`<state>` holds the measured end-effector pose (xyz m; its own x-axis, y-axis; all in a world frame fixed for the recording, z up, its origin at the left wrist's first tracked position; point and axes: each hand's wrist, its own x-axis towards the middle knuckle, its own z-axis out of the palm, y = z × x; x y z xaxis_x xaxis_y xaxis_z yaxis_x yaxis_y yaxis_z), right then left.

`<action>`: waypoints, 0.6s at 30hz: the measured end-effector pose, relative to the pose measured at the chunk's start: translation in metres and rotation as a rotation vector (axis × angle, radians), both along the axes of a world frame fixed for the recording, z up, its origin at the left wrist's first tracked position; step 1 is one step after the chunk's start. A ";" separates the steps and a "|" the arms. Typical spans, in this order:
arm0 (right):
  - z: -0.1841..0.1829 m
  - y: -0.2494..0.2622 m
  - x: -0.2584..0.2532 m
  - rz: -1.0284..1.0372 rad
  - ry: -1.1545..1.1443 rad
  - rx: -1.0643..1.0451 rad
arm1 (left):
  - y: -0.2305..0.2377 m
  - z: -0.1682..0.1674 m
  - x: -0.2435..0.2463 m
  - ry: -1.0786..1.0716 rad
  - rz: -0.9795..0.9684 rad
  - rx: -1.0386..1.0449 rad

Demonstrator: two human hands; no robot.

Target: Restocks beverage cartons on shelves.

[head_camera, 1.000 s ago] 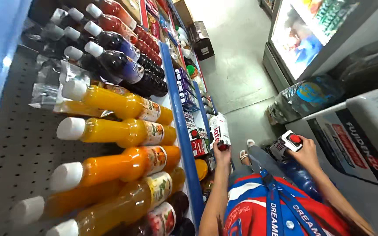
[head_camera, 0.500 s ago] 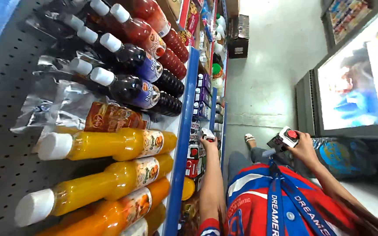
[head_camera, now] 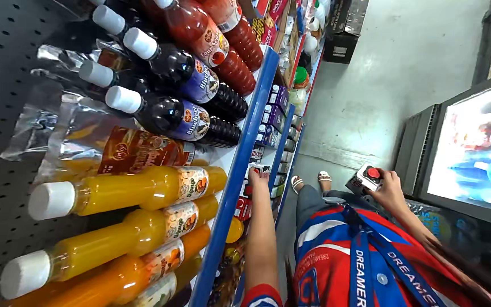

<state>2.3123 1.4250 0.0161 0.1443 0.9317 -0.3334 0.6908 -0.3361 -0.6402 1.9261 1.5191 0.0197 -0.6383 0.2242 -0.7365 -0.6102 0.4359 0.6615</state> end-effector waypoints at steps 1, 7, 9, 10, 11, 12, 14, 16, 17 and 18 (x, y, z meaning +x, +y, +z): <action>0.000 0.002 -0.002 0.019 0.007 0.010 | -0.006 0.000 0.012 0.031 -0.095 0.011; 0.016 0.023 -0.021 0.197 0.087 0.071 | -0.044 0.003 0.109 0.079 -1.347 0.160; 0.019 0.030 -0.030 0.263 0.111 0.101 | -0.048 0.014 0.136 -0.039 -1.491 0.193; 0.018 0.034 -0.033 0.295 0.125 0.115 | -0.048 0.019 0.143 -0.057 -1.495 0.218; 0.017 0.039 -0.035 0.329 0.138 0.130 | -0.046 0.022 0.145 -0.013 -1.526 0.256; 0.016 0.043 -0.038 0.361 0.146 0.141 | -0.044 0.025 0.145 0.044 -1.583 0.284; 0.018 0.048 -0.048 0.420 0.149 0.157 | -0.042 0.033 0.141 0.155 -1.717 0.285; 0.021 0.053 -0.058 0.466 0.127 0.143 | -0.043 0.041 0.136 0.307 -1.845 0.211; 0.023 0.056 -0.062 0.488 0.113 0.127 | -0.043 0.046 0.136 0.397 -1.898 0.147; 0.024 0.058 -0.065 0.516 0.103 0.116 | -0.042 0.051 0.137 0.484 -1.954 0.077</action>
<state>2.2473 1.4833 0.0404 -0.3699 0.9044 -0.2126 0.6790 0.1070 -0.7263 2.0626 1.4774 0.0709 0.3512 0.7438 -0.5687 0.7564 0.1326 0.6405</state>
